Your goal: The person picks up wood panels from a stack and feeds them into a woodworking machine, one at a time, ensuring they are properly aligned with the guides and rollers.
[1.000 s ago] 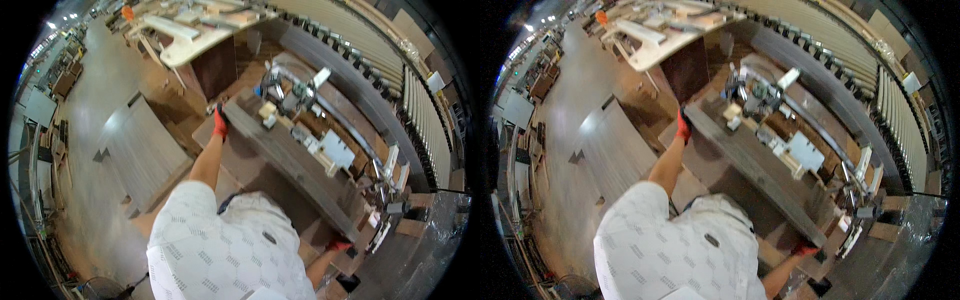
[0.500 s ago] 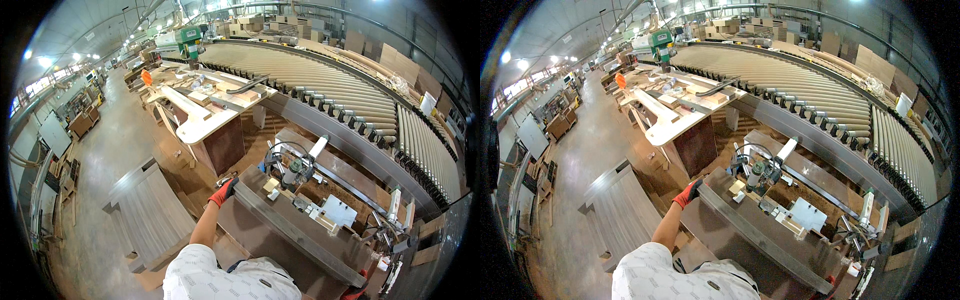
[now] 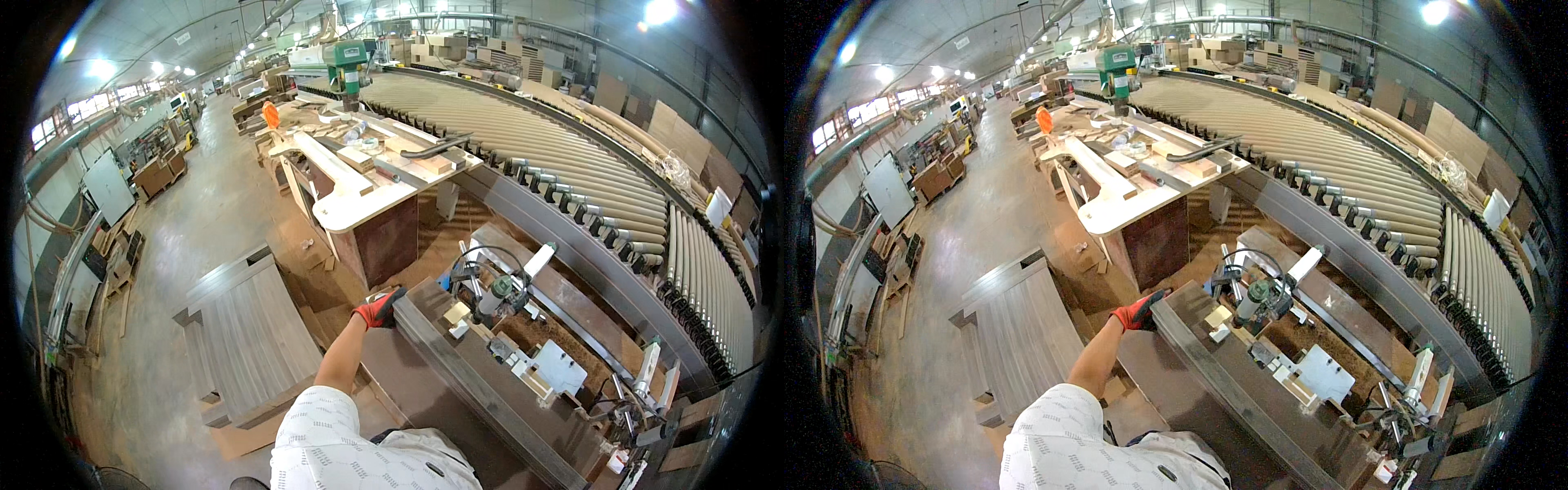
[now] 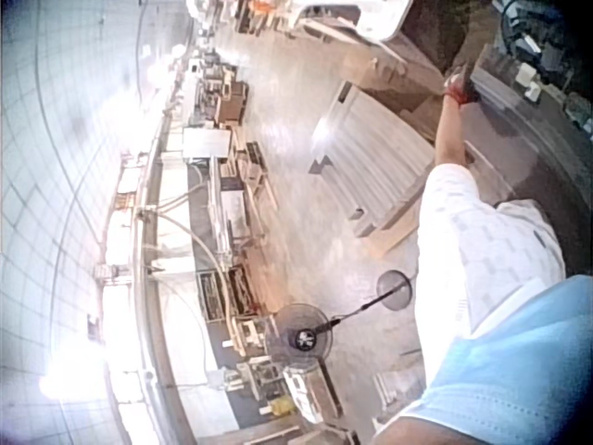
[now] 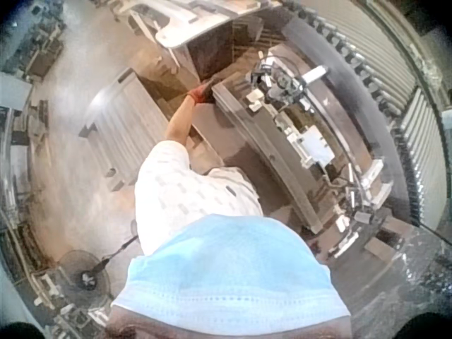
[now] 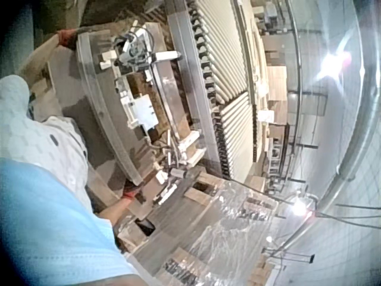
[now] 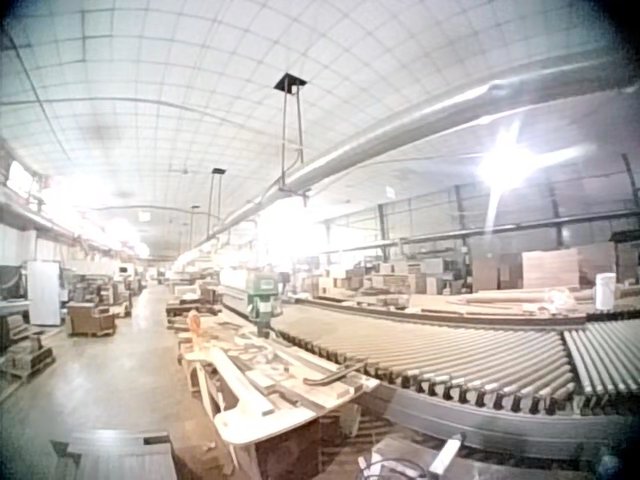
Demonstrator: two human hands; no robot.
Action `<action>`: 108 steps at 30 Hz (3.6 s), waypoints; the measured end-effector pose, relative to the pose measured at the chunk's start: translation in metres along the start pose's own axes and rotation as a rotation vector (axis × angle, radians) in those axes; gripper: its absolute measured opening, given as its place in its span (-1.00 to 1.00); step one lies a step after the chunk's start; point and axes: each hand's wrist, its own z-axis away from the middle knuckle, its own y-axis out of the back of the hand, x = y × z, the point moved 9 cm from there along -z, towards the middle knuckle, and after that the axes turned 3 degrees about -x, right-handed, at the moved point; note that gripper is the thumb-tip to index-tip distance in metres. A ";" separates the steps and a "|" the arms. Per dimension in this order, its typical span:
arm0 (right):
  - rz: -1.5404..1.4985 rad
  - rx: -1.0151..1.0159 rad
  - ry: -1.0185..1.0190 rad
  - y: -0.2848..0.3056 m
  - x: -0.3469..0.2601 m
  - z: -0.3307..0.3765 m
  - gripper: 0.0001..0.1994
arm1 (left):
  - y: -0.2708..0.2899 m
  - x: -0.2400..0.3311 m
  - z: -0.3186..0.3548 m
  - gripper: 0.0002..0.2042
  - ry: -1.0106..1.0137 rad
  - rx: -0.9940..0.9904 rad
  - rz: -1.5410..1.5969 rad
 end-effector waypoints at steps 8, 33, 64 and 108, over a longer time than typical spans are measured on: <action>0.163 -0.092 -0.287 0.120 0.086 -0.014 -0.29 | -0.110 0.072 -0.049 -0.34 -0.262 -0.070 -0.227; -0.457 0.015 -0.408 0.011 0.192 0.185 -0.37 | -0.479 -0.114 0.050 -0.37 -0.123 -0.784 -0.624; -0.398 -0.496 -0.552 -0.037 0.137 0.194 -0.18 | -0.524 -0.187 0.146 -0.40 -0.118 -0.756 -0.681; -0.541 -0.639 -0.909 -0.172 0.088 0.308 -0.09 | -0.129 -0.093 0.155 0.28 -0.041 1.127 -0.427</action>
